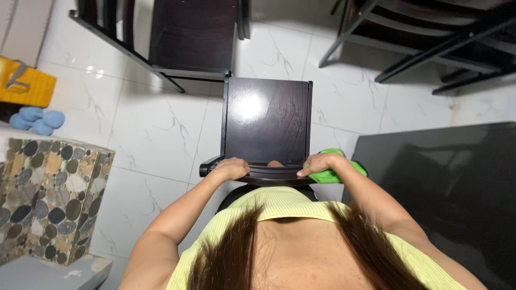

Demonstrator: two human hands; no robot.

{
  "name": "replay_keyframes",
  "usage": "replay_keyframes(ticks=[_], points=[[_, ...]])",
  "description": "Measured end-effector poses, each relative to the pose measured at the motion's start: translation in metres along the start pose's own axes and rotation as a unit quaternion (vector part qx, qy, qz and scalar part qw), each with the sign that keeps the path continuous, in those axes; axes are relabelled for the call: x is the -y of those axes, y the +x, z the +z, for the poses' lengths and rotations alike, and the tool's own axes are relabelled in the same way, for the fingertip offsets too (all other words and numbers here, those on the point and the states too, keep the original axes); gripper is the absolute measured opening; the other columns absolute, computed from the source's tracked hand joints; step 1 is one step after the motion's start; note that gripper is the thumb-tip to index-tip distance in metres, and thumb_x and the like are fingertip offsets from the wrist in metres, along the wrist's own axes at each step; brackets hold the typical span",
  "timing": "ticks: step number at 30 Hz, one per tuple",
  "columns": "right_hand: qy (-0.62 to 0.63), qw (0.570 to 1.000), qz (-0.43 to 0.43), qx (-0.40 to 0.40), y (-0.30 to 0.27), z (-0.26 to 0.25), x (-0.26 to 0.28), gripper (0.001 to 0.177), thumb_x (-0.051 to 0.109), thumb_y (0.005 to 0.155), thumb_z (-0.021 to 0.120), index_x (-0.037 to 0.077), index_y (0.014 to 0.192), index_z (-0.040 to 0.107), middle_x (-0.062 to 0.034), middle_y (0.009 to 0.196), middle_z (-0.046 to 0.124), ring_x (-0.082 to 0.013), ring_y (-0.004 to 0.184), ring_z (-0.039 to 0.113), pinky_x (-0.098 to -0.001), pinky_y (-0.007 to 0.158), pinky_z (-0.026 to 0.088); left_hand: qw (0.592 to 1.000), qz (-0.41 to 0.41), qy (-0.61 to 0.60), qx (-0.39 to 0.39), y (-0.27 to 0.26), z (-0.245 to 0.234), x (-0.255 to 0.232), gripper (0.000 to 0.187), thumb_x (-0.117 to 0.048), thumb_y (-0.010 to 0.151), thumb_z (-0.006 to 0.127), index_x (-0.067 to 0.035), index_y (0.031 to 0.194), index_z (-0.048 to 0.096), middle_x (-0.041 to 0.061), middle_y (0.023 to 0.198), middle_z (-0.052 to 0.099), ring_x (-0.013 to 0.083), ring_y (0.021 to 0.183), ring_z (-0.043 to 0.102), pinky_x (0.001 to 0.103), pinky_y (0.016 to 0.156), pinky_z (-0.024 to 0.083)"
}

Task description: The person wipes a dark wooden chair with a green cloth, cleaning the seat, backrest, and legs. The chair is lifted and turned to access different sides. The person then wipes the legs and underside of a nearby table.

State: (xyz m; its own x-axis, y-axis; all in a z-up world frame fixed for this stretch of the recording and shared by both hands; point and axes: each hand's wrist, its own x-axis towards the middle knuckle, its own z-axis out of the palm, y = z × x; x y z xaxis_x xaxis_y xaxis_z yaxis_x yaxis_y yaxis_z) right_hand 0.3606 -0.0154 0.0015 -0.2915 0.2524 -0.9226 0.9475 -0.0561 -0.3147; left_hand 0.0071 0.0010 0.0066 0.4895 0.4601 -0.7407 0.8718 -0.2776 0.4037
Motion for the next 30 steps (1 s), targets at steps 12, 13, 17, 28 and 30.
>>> replay_keyframes(ticks=[12, 13, 17, 28, 30], points=[[-0.059, 0.993, 0.099, -0.025, -0.042, -0.053, -0.021, 0.076, 0.077, 0.079, 0.059, 0.023, 0.129, 0.074, -0.006, 0.139, 0.067, -0.029, 0.133, 0.059, -0.0432, 0.114, 0.043, 0.997, -0.004, -0.078, 0.012, 0.002, -0.046, -0.055, 0.045, -0.036, 0.099, 0.04, -0.013, 0.117, 0.074, 0.015, 0.124, 0.07, 0.0346, 0.119, 0.064, 0.048, 0.104, 0.048], [-0.066, 0.992, 0.103, -0.021, -0.044, -0.057, -0.026, 0.076, 0.078, 0.079, 0.059, 0.023, 0.13, 0.074, -0.0059, 0.14, 0.067, -0.0291, 0.133, 0.059, -0.0435, 0.114, 0.043, 0.996, -0.006, -0.089, 0.016, 0.004, -0.05, -0.06, 0.045, -0.037, 0.099, 0.04, -0.014, 0.118, 0.074, 0.015, 0.124, 0.071, 0.0344, 0.118, 0.065, 0.047, 0.104, 0.048], [-0.014, 0.995, 0.095, -0.022, -0.05, -0.051, -0.038, 0.078, 0.077, 0.08, 0.064, 0.018, 0.128, 0.074, -0.0099, 0.139, 0.068, -0.0302, 0.131, 0.061, -0.043, 0.113, 0.045, 0.994, -0.032, -0.105, 0.012, 0.005, -0.06, -0.078, 0.044, -0.04, 0.096, 0.046, -0.017, 0.122, 0.073, 0.013, 0.127, 0.071, 0.0326, 0.121, 0.064, 0.044, 0.107, 0.047], [0.001, 0.99, 0.09, -0.111, -0.061, -0.077, -0.032, 0.078, 0.077, 0.085, 0.058, 0.017, 0.132, 0.072, -0.0101, 0.14, 0.065, -0.0309, 0.133, 0.058, -0.0415, 0.115, 0.041, 0.997, 0.037, 0.052, -0.037, 0.049, -0.121, -0.059, 0.045, -0.043, 0.1, 0.043, -0.016, 0.114, 0.077, 0.014, 0.123, 0.072, 0.0349, 0.116, 0.066, 0.048, 0.1, 0.051], [0.02, 0.989, 0.104, -0.108, -0.06, -0.096, -0.024, 0.075, 0.075, 0.084, 0.057, 0.019, 0.132, 0.073, -0.0099, 0.137, 0.069, -0.0302, 0.132, 0.061, -0.0413, 0.115, 0.043, 0.999, 0.011, 0.037, -0.036, 0.058, -0.14, -0.053, 0.044, -0.042, 0.098, 0.045, -0.015, 0.112, 0.077, 0.013, 0.118, 0.074, 0.0339, 0.113, 0.068, 0.047, 0.099, 0.052]])
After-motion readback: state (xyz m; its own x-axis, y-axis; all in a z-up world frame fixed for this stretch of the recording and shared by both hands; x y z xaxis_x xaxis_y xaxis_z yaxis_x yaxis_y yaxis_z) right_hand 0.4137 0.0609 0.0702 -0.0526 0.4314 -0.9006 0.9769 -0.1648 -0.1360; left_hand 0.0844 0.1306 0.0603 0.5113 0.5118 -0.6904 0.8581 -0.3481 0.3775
